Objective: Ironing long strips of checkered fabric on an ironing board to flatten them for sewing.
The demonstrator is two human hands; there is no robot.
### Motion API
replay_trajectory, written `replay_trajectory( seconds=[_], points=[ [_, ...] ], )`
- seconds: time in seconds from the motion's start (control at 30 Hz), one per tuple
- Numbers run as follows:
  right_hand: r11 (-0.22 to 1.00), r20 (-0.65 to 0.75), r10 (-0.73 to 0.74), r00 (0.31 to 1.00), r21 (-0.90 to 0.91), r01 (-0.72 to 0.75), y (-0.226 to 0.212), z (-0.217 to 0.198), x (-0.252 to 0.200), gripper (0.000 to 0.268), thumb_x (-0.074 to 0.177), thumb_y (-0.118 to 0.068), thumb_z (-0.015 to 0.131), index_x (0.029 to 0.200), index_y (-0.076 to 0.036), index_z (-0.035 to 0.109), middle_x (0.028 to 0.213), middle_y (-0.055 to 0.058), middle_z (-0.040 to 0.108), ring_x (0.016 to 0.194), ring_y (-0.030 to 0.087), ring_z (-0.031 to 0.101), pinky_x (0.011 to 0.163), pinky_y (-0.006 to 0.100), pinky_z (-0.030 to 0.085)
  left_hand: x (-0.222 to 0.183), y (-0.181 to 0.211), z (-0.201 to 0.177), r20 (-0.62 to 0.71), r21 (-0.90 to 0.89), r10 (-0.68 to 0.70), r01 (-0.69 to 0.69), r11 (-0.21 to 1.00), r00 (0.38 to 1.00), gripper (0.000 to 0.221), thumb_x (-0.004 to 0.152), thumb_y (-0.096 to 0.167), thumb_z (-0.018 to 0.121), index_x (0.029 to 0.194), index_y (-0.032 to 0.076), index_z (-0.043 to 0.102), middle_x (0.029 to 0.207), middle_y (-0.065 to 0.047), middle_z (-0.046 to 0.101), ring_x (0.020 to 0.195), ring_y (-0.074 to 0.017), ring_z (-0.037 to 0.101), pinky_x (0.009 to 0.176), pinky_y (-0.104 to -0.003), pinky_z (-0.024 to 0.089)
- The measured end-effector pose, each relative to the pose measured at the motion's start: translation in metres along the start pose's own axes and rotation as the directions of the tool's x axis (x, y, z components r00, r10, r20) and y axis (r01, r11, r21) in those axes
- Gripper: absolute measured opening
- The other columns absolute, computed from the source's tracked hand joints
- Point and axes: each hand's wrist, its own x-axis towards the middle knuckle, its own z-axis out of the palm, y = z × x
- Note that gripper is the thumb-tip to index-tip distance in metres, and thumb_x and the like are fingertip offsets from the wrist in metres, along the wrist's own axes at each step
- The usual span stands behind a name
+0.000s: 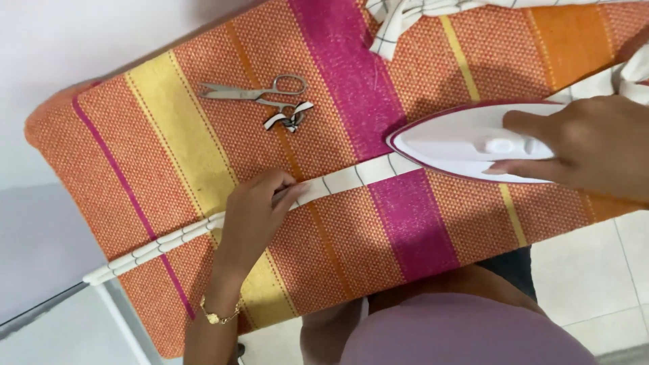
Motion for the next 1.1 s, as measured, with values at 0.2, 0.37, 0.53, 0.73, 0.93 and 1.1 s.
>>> replay_trajectory(
  seconds=[0.2,0.37,0.53,0.73,0.93,1.1],
  points=[
    [0.996,0.001,-0.049,0.999,-0.076,0.049,-0.023,-0.008,0.009,0.066,0.085,-0.094,0.04,0.123,-0.045,0.06,0.059,-0.007,0.073,0.061,0.017,0.078,0.054,0.033,0.055,-0.004,-0.012,0.002,0.005,-0.011,0.085,-0.084,0.996,0.996,0.016,0.1,0.026,0.081,0.101,0.011,0.075,0.089,-0.002,0.074,0.071,-0.0147,0.067,0.061,-0.031,0.051],
    [0.983,0.075,-0.161,0.984,-0.072,0.166,-0.031,-0.006,0.016,0.067,0.079,-0.098,0.041,0.119,-0.047,0.059,0.047,-0.007,0.065,0.046,0.017,0.068,0.053,0.033,0.05,-0.007,-0.012,0.001,-0.036,-0.087,0.026,-0.029,0.996,0.999,0.017,0.098,0.025,0.085,0.092,0.01,0.077,0.075,0.0,0.072,0.059,-0.0104,0.061,0.054,-0.028,0.046],
    [0.978,-0.11,-0.202,0.973,-0.065,0.196,-0.039,-0.003,0.02,0.071,0.085,-0.089,0.048,0.128,-0.035,0.063,0.049,-0.002,0.067,0.047,0.019,0.07,0.054,0.034,0.05,-0.006,-0.013,0.0,-0.024,-0.11,0.03,-0.033,0.993,0.999,0.023,0.102,0.025,0.079,0.086,0.01,0.081,0.068,0.0,0.072,0.056,-0.0098,0.06,0.054,-0.029,0.044],
    [0.976,0.141,-0.173,0.975,-0.108,0.189,-0.059,-0.028,0.029,0.073,0.082,-0.099,0.038,0.126,-0.045,0.055,0.049,-0.007,0.067,0.047,0.015,0.07,0.048,0.032,0.052,-0.008,-0.007,-0.003,0.011,-0.112,0.008,-0.006,0.994,1.0,0.016,0.103,0.02,0.078,0.091,0.01,0.082,0.071,0.0,0.074,0.057,-0.0095,0.062,0.055,-0.028,0.046],
    [0.947,0.075,-0.314,0.946,-0.047,0.318,-0.071,-0.036,0.036,0.069,0.085,-0.094,0.049,0.127,-0.04,0.057,0.053,-0.006,0.07,0.048,0.02,0.076,0.049,0.038,0.061,-0.011,-0.009,0.002,-0.105,-0.11,0.022,-0.033,0.993,0.994,0.018,0.096,0.023,0.087,0.088,0.009,0.079,0.076,-0.001,0.079,0.063,-0.0091,0.071,0.06,-0.024,0.056],
    [0.945,-0.02,-0.327,0.945,-0.026,0.326,-0.077,-0.034,0.04,0.071,0.086,-0.094,0.048,0.122,-0.034,0.061,0.044,-0.002,0.061,0.041,0.024,0.066,0.044,0.041,0.051,-0.011,-0.007,0.0,-0.126,-0.172,-0.029,0.007,0.985,0.992,0.013,0.096,0.02,0.086,0.093,0.009,0.081,0.077,-0.002,0.078,0.063,-0.0092,0.069,0.056,-0.023,0.052]
  ],
)
